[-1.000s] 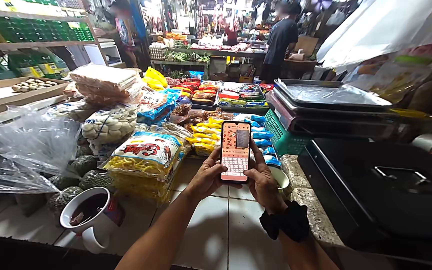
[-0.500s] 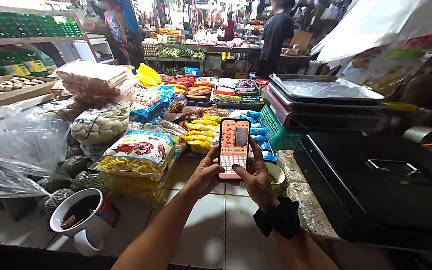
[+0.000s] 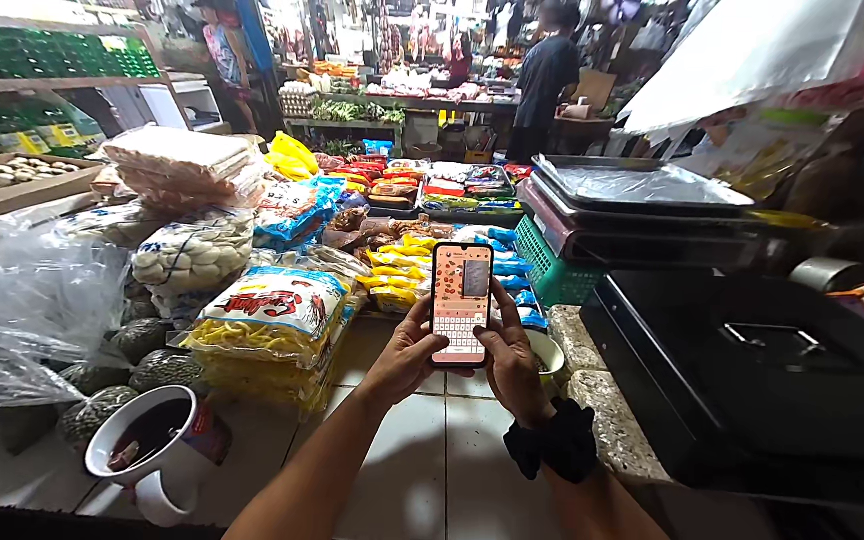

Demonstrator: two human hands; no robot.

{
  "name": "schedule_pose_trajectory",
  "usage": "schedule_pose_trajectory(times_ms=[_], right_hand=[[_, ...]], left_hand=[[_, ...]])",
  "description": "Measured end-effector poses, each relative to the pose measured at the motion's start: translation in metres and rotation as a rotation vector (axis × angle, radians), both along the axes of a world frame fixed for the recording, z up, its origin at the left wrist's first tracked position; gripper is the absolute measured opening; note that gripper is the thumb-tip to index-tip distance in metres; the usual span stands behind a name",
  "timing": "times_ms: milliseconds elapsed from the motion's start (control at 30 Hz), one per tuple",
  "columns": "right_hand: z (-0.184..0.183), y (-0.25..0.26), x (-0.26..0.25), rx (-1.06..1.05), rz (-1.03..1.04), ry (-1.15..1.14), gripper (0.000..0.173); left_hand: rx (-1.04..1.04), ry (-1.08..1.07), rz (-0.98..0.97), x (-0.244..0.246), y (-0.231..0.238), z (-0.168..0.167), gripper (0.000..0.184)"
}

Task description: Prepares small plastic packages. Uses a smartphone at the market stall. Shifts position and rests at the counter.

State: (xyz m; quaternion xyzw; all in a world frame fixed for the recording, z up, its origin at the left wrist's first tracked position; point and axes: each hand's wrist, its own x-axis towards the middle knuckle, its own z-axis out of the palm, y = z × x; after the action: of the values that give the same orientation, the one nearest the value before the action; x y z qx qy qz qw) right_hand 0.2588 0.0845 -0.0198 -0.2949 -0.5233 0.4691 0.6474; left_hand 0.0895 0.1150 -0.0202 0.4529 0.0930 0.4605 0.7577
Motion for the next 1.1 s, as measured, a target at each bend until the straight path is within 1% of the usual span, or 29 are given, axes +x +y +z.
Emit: schedule_pose_trajectory(times_ms=[133,200,300,400,567,667,767,933,1033,1100], right_hand=[[0.0004,-0.0006,0.0001,-0.011,0.038,-0.005,0.069],[0.0,-0.0015,0.0006,-0.014,0.066,-0.007,0.077],[0.0015,-0.0033,0.0018,0.001,0.082,-0.075,0.094],[0.0048,-0.0057,0.002,-0.001,0.07,-0.15,0.098],[0.0038,-0.0035,0.0046,-0.005,0.103,-0.112,0.094],[0.0026,-0.0017,0.0043,-0.04,0.1,-0.066,0.088],[0.0022,-0.0013,0.004,-0.046,0.091,-0.054,0.086],[0.0012,-0.0001,0.0022,-0.028,0.07,-0.016,0.067],[-0.0001,0.0003,0.0011,-0.029,0.06,-0.026,0.067],[0.0003,-0.0008,0.0003,-0.043,0.074,-0.034,0.071]], left_hand=[[0.009,0.041,0.066,0.0011,-0.0009,-0.0001,0.067],[0.015,0.067,0.109,0.0024,-0.0007,-0.0006,0.066],[0.013,0.079,0.134,0.0024,-0.0002,-0.0004,0.065],[-0.008,0.044,0.111,0.0017,-0.0003,0.0007,0.065],[-0.043,-0.01,0.036,-0.0011,0.0027,0.0002,0.062],[-0.037,-0.016,0.028,-0.0017,0.0034,-0.0007,0.062],[-0.043,-0.012,0.036,-0.0008,0.0031,0.0,0.061],[-0.02,0.017,0.067,0.0019,0.0017,-0.0008,0.063],[-0.017,0.046,0.11,0.0035,0.0009,-0.0016,0.064],[-0.032,0.078,0.161,0.0049,-0.0012,-0.0004,0.062]])
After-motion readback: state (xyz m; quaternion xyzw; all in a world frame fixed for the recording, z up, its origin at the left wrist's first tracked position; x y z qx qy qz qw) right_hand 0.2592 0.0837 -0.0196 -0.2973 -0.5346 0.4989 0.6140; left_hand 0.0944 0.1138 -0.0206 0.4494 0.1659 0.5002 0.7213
